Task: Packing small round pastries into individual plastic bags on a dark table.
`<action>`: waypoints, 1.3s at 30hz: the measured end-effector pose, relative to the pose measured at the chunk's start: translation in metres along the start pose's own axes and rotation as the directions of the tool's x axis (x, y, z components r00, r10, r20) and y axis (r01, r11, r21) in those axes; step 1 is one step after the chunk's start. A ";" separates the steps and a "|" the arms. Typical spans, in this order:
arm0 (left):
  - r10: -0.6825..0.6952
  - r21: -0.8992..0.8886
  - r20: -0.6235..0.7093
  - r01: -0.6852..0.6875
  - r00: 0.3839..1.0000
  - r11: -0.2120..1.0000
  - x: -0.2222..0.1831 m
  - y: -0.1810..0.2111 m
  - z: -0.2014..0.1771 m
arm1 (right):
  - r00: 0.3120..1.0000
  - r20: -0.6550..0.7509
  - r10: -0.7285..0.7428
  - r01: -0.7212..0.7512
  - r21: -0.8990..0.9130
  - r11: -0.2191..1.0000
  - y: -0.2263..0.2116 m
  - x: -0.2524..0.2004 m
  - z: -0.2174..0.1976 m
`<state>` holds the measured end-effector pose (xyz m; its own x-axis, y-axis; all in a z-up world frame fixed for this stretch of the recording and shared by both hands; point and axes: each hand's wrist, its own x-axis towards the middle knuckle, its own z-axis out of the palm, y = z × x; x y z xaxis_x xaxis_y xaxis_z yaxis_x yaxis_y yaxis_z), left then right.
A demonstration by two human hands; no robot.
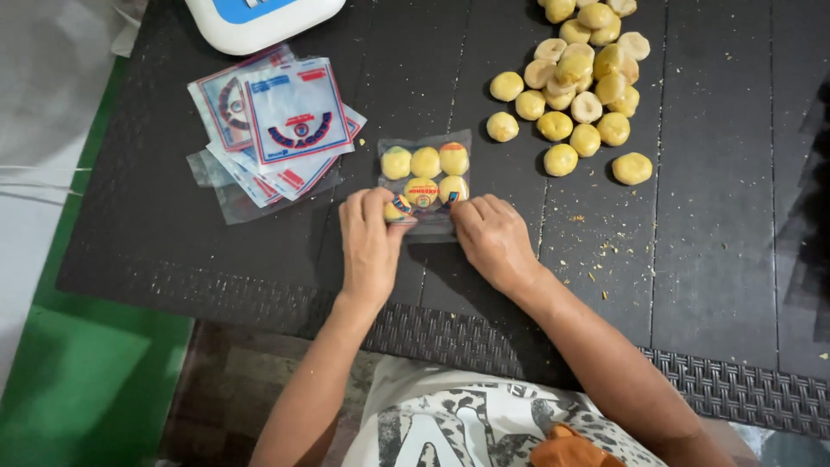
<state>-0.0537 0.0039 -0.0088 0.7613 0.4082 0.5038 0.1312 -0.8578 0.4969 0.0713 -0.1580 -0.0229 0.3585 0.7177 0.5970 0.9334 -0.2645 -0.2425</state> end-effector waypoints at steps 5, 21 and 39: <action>-0.011 -0.113 -0.011 0.009 1.000 0.994 0.002 -0.004 0.002 | 0.998 0.056 0.019 -0.018 -0.021 1.000 -0.005 -0.010 0.000; 0.139 0.275 -0.043 -0.122 0.989 0.954 0.028 0.017 0.043 | 0.947 0.144 0.287 -0.272 -0.115 0.955 -0.011 0.003 -0.010; 0.130 -0.022 0.191 -0.128 0.973 0.992 0.027 0.021 0.016 | 0.952 0.169 0.254 -0.218 -0.208 0.954 -0.008 -0.005 -0.008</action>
<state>-0.0202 -0.0079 0.0043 0.8790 0.2260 0.4198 0.0184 -0.8959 0.4438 0.0620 -0.1642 -0.0176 0.5760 0.7249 0.3778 0.8153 -0.5425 -0.2023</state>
